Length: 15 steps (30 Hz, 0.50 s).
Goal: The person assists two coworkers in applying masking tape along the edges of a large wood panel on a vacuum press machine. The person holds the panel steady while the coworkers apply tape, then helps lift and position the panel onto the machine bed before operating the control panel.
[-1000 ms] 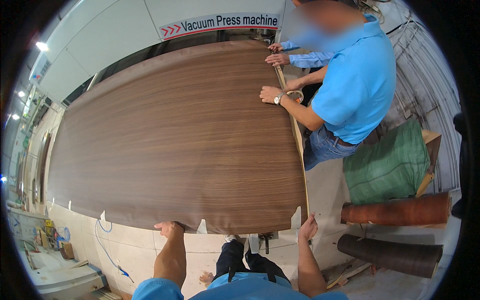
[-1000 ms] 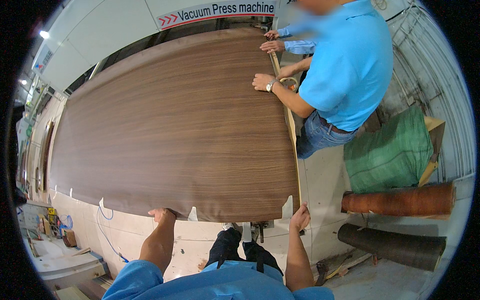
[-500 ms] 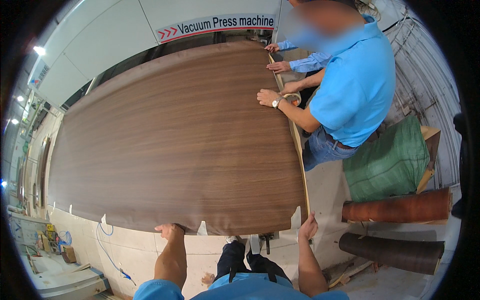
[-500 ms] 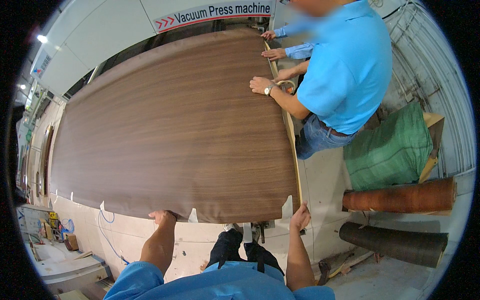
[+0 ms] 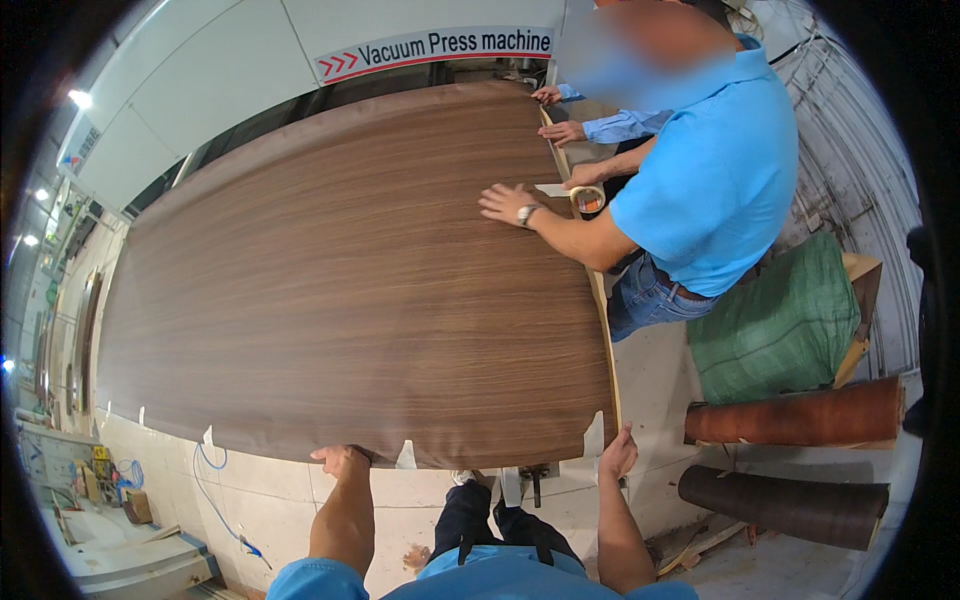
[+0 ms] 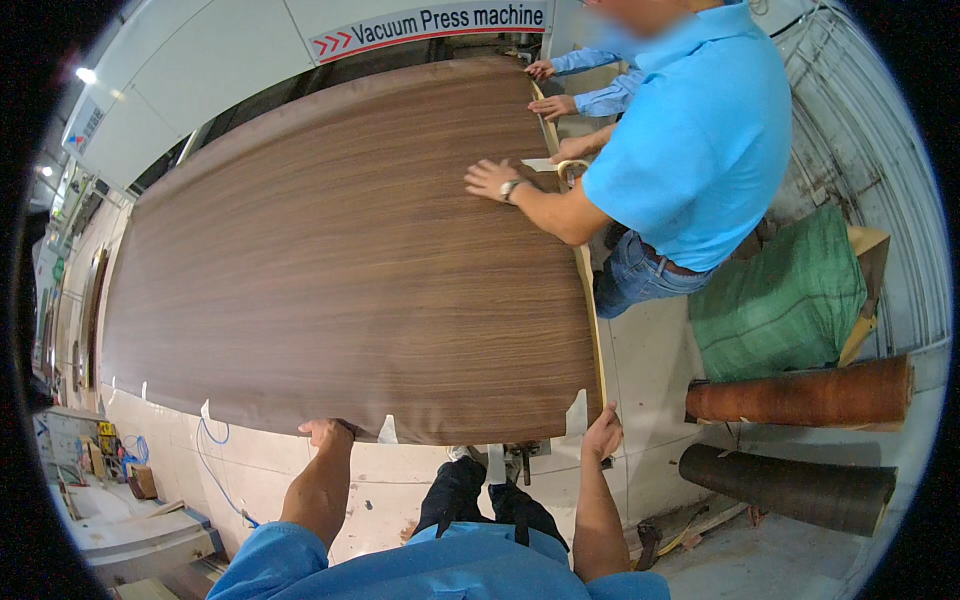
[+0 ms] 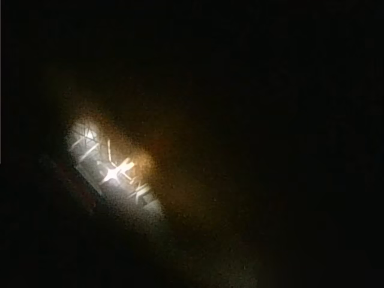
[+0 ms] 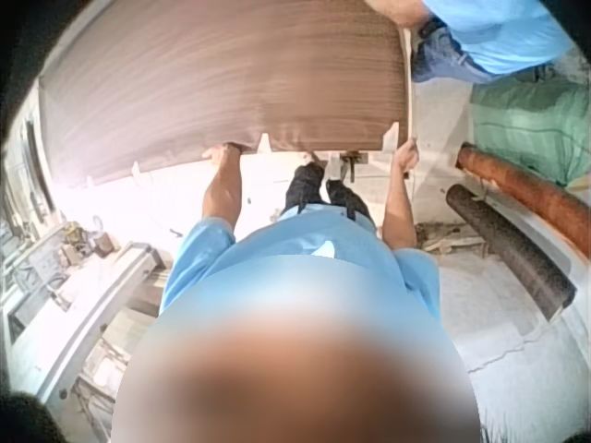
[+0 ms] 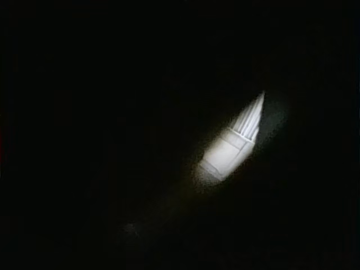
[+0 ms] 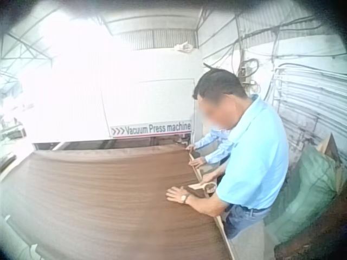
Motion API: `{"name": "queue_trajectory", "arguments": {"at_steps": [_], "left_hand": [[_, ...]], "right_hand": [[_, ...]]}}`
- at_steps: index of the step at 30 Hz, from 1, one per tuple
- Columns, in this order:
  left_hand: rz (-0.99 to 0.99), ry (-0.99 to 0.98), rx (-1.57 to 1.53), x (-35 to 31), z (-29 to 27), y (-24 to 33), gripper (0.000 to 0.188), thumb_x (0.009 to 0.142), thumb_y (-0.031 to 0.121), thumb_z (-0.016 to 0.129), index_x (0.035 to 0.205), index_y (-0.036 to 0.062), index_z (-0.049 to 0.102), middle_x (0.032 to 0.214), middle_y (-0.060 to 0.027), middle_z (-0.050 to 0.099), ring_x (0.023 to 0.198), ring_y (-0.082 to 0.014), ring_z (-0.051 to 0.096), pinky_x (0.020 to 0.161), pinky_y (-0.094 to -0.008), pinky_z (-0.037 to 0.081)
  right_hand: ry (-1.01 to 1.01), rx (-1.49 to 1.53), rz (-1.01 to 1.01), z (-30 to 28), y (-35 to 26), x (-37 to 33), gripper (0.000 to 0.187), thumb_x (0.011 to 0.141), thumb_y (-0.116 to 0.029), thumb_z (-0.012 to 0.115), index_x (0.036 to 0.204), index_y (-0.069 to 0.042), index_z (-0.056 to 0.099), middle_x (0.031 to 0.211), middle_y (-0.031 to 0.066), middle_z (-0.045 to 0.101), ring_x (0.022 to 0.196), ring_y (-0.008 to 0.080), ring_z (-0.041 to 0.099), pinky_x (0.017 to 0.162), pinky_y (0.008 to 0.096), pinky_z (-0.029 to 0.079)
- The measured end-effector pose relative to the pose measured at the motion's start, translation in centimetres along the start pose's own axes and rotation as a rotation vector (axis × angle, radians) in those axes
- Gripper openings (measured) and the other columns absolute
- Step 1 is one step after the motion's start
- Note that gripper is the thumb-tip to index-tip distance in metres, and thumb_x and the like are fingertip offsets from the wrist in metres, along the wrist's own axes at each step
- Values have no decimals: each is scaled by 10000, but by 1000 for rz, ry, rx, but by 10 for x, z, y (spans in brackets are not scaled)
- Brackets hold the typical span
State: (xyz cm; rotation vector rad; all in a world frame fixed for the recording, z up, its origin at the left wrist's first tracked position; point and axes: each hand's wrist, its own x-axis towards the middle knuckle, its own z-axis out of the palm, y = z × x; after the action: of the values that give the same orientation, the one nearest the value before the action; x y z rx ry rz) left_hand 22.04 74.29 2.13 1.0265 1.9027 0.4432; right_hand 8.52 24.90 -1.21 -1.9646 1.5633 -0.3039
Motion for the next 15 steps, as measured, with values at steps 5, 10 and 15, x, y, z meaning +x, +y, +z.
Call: {"name": "queue_trajectory", "arguments": {"at_steps": [5,10,15], "left_hand": [[8,-25,7,-10,-4,2,809,1045,568,278,1364,-133,524,1360,-289,595,1264,-451,570,1097,-511,450],[1,-5,-4,-8,-3,2,806,1042,573,289,1372,-125,521,1355,-288,600,1257,-453,575,1092,-513,453],[-2,31,20,-4,0,1,799,1037,580,292,1374,-106,527,1355,-285,601,1257,-455,576,1094,-521,449]], "right_hand": [[55,4,-38,1,0,-1,774,1006,-634,352,1037,24,760,1026,239,741,966,444,689,856,508,511],[11,2,-35,0,0,-1,770,1009,-629,351,1065,24,756,1042,243,738,983,440,688,860,509,508],[16,9,-25,1,0,-2,769,1011,-624,353,1054,30,754,1043,239,738,979,443,686,857,509,504]]}}
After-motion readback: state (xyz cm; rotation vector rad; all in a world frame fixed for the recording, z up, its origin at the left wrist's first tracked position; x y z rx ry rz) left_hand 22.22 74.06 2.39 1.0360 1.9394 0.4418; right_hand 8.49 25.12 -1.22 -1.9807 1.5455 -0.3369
